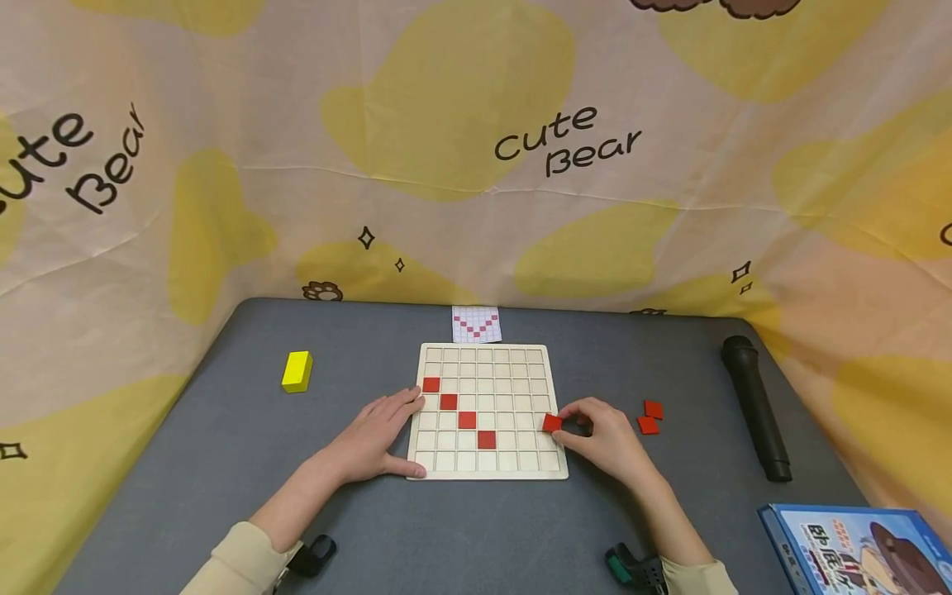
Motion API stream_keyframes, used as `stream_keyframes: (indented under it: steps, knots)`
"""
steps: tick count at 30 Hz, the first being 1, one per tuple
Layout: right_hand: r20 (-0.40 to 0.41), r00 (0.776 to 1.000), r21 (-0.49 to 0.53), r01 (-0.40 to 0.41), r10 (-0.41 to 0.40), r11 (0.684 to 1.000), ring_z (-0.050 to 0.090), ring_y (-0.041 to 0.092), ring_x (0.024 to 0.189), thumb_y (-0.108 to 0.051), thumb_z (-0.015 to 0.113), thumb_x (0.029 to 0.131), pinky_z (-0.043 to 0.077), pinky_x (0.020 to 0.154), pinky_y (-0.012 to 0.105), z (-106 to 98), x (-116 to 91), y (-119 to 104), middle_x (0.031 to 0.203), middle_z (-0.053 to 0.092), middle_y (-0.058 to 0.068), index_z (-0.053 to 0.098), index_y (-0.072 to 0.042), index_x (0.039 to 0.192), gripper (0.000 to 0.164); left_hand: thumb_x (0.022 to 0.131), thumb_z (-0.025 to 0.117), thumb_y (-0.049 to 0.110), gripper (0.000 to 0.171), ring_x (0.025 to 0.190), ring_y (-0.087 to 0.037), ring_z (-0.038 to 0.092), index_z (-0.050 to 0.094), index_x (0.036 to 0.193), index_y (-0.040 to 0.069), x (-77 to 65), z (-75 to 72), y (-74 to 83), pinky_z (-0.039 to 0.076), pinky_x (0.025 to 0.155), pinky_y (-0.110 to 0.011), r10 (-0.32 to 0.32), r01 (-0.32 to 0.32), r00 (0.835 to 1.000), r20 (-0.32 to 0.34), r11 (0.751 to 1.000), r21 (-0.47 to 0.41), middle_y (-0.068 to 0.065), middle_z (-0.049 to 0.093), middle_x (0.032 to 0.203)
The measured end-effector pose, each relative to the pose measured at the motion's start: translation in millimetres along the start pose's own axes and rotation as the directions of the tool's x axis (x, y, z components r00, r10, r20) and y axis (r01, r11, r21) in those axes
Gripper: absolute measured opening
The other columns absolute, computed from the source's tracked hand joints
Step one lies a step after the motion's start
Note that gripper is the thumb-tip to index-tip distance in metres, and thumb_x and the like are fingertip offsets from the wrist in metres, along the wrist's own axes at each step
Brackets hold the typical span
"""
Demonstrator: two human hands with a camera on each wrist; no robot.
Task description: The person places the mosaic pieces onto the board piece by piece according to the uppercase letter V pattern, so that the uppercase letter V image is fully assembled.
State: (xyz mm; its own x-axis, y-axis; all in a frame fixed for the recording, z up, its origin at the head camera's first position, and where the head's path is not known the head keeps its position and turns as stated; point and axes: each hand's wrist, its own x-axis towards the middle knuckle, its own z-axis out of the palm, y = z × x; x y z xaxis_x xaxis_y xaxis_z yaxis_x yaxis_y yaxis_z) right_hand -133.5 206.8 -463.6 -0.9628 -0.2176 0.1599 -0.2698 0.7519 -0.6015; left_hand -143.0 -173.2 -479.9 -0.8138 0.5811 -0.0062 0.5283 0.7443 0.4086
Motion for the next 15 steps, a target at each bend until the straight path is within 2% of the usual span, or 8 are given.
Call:
stream_keyframes:
  steps: [9,15]
  knots:
    - [0.029,0.995,0.044,0.091,-0.093,0.995,0.052,0.016,0.079,-0.021,0.083,0.077,0.042,0.068,0.029,18,14,-19,0.085,0.061,-0.003,0.072,-0.017,0.095,0.022,0.073,0.067,0.072,0.109,0.144,-0.031,0.025,0.035,0.15,0.003,-0.6,-0.2,-0.1,0.022,0.113,-0.054,-0.002,0.002,1.0,-0.003,1.0,-0.002,-0.013,0.028,0.157]
    - [0.054,0.992,0.039,0.115,-0.117,0.993,0.054,0.016,0.087,-0.021,0.082,0.078,0.046,0.077,0.034,28,22,-29,0.093,0.065,-0.005,0.072,-0.016,0.096,0.022,0.073,0.068,0.071,0.108,0.144,-0.032,0.025,0.035,0.15,0.002,-0.9,-0.6,0.2,0.022,0.114,-0.054,0.001,-0.001,1.0,-0.004,1.0,-0.009,-0.013,0.028,0.157]
